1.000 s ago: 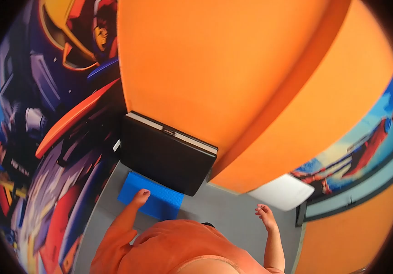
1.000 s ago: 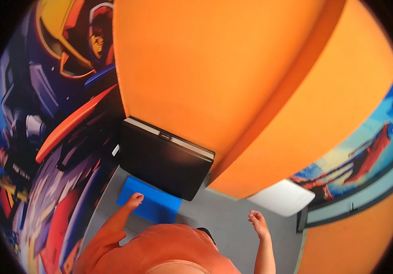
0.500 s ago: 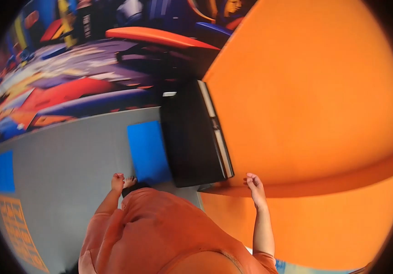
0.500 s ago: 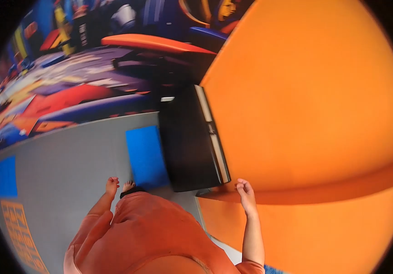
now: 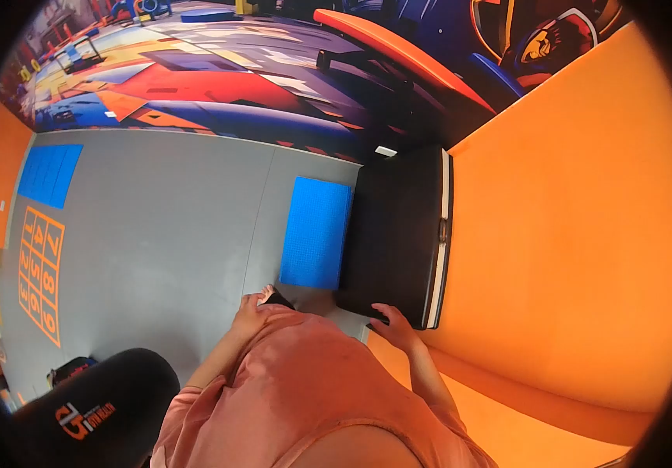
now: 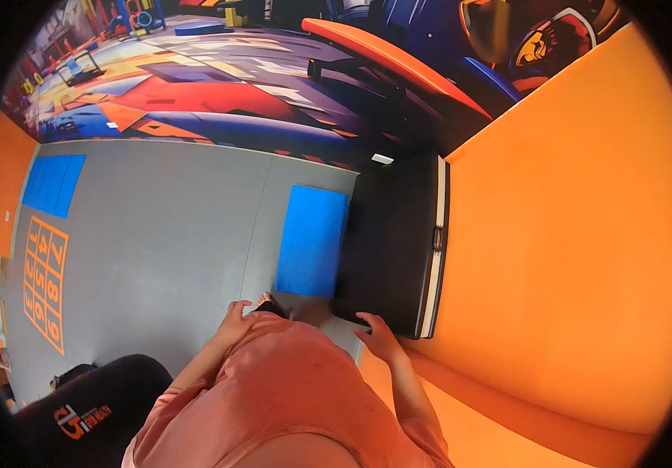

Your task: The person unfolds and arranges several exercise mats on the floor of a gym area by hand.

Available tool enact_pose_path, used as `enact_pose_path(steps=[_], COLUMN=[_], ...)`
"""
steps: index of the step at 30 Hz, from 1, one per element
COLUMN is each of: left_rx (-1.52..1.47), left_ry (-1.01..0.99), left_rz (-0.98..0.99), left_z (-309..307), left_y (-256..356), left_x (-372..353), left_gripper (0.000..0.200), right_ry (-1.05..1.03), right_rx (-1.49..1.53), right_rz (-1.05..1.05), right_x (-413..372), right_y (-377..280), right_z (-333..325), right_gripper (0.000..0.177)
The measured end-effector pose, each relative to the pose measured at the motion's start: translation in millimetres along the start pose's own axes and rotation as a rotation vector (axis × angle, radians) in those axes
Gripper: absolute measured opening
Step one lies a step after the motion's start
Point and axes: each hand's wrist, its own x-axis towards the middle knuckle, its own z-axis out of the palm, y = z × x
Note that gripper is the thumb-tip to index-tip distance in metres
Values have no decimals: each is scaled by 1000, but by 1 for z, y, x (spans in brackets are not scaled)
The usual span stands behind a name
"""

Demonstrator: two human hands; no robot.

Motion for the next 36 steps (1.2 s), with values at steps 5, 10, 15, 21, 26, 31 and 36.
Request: enact_pose_path(steps=[5, 10, 15, 21, 26, 31, 36], left_rx=[169, 260, 341, 236, 551, 568, 545], left_ry=[-222, -79, 130, 157, 83, 420, 454], left_rz=[188, -246, -202, 128, 135, -239, -113], left_z=[-12, -63, -78, 58, 244, 422, 447], left_y=[-29, -113, -134, 17, -66, -230, -325], left_x=[15, -16, -51, 188, 442, 631, 603], left_gripper=[44, 39, 34, 44, 94, 102, 105], right_ry=[527, 710, 491, 340, 407, 397, 458], right_rx=[-95, -225, -14, -108, -275, -491, -479], right_rz=[32, 226, 38, 246, 456, 357, 229], right_x=[21, 66, 187, 369, 494, 601, 620], right_y=[36, 105, 100, 218, 343, 468, 510], right_z=[-57, -122, -108, 67, 208, 328, 369], right_gripper=[38, 43, 47, 76, 87, 102, 113])
